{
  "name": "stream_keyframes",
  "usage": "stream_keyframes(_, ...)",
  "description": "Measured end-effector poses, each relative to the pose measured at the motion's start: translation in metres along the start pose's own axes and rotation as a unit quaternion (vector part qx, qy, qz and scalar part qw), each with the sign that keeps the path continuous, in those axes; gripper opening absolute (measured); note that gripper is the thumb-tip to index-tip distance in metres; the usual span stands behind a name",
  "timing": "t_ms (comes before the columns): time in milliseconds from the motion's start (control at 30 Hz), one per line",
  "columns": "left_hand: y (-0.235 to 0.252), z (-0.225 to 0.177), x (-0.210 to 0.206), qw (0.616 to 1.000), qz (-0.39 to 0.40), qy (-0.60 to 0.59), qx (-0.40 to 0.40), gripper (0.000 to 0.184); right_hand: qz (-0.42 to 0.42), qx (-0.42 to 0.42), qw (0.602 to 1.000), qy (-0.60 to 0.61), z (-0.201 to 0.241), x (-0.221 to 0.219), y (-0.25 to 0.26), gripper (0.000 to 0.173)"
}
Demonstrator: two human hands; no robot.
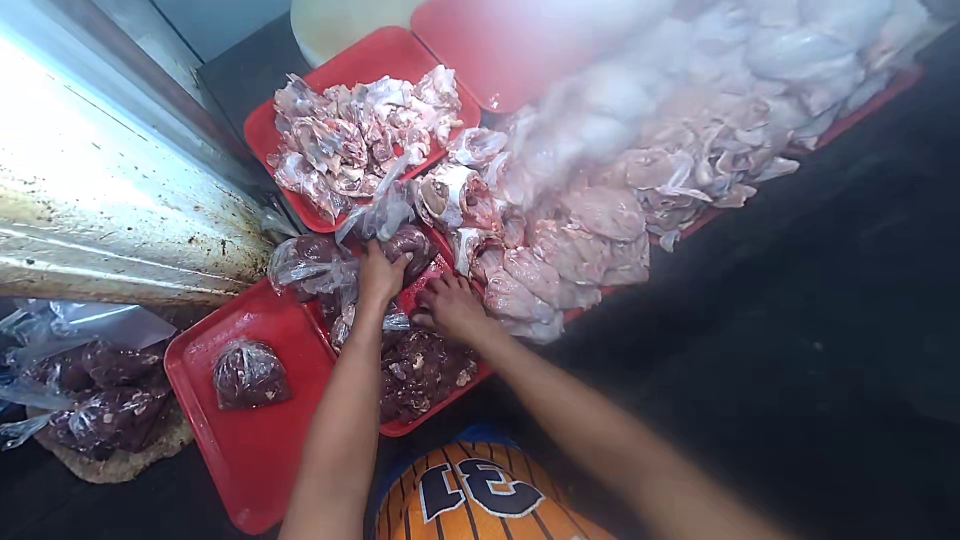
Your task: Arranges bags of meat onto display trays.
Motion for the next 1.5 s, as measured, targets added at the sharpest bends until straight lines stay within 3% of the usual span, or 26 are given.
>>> stream_keyframes(33,0.000,-0.001,0.000,1.000,0.002,-0.001,0.002,0.078,0.049,0.012,0.998,-0.036,0.003,-0.008,-0.001,0.059)
stream_keyframes(167,-0.003,-0.004,0.001,1.000,-0.005,-0.009,0.014,0.079,0.095,0.037,0.991,-0.085,0.007,-0.012,-0.008,0.060)
stream_keyframes(333,-0.033,-0.011,0.005,0.997,-0.037,-0.073,0.011,0.077,0.019,0.041,0.993,-0.109,-0.002,-0.018,-0.019,0.061)
stream_keyframes(433,-0.063,-0.018,0.035,0.994,-0.045,-0.097,-0.031,0.076,-0.004,0.073,0.991,-0.112,0.011,-0.013,-0.015,0.056)
stream_keyframes(533,-0.114,-0.007,0.095,0.980,-0.018,-0.166,-0.108,0.060,0.002,0.088,0.989,-0.121,0.027,-0.008,-0.016,0.058)
stream_keyframes(600,-0.147,0.031,0.149,0.964,-0.034,-0.227,-0.137,0.052,-0.029,0.096,0.986,-0.130,0.032,-0.001,-0.020,0.062)
stream_keyframes(667,-0.171,0.102,0.206,0.954,-0.087,-0.259,-0.126,0.046,-0.083,0.096,0.986,-0.111,0.039,0.011,-0.031,0.062)
stream_keyframes(733,-0.178,0.195,0.267,0.945,-0.163,-0.274,-0.067,0.045,-0.128,0.070,0.987,-0.073,0.049,0.022,-0.049,0.062)
stream_keyframes(833,-0.179,0.342,0.363,0.925,-0.286,-0.235,0.083,0.046,-0.183,-0.001,0.982,-0.042,0.073,0.029,-0.085,0.060)
stream_keyframes(900,-0.179,0.429,0.413,0.913,-0.335,-0.180,0.150,0.055,-0.195,-0.066,0.978,-0.019,0.088,0.024,-0.109,0.053)
stream_keyframes(1000,-0.155,0.532,0.442,0.915,-0.333,-0.129,0.189,0.093,-0.217,-0.125,0.968,0.002,0.113,0.013,-0.133,0.049)
stream_keyframes(1067,-0.145,0.556,0.427,0.931,-0.276,-0.109,0.213,0.111,-0.228,-0.134,0.964,0.004,0.128,0.008,-0.142,0.048)
stream_keyframes(1200,-0.146,0.533,0.400,0.952,-0.247,0.000,0.181,0.088,-0.235,-0.150,0.960,-0.001,0.163,0.022,-0.149,0.047)
stream_keyframes(1300,-0.150,0.520,0.378,0.961,-0.248,0.010,0.124,0.085,-0.249,-0.175,0.952,0.026,0.180,0.040,-0.152,0.042)
stream_keyframes(1400,-0.160,0.545,0.383,0.943,-0.283,-0.145,0.101,0.080,-0.268,-0.192,0.942,0.062,0.171,0.044,-0.161,0.037)
stream_keyframes(1500,-0.178,0.560,0.401,0.885,-0.328,-0.313,0.101,0.075,-0.253,-0.215,0.939,0.097,0.151,0.031,-0.181,0.037)
Point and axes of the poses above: each hand's wrist, its own y-axis towards the middle knuckle, its own x-axis out of the back of the hand, z = x × y, the point moved 8 cm from there along y, towards the middle knuckle, and after that the axes turned 8 degrees about -y, right-handed, at the moved point
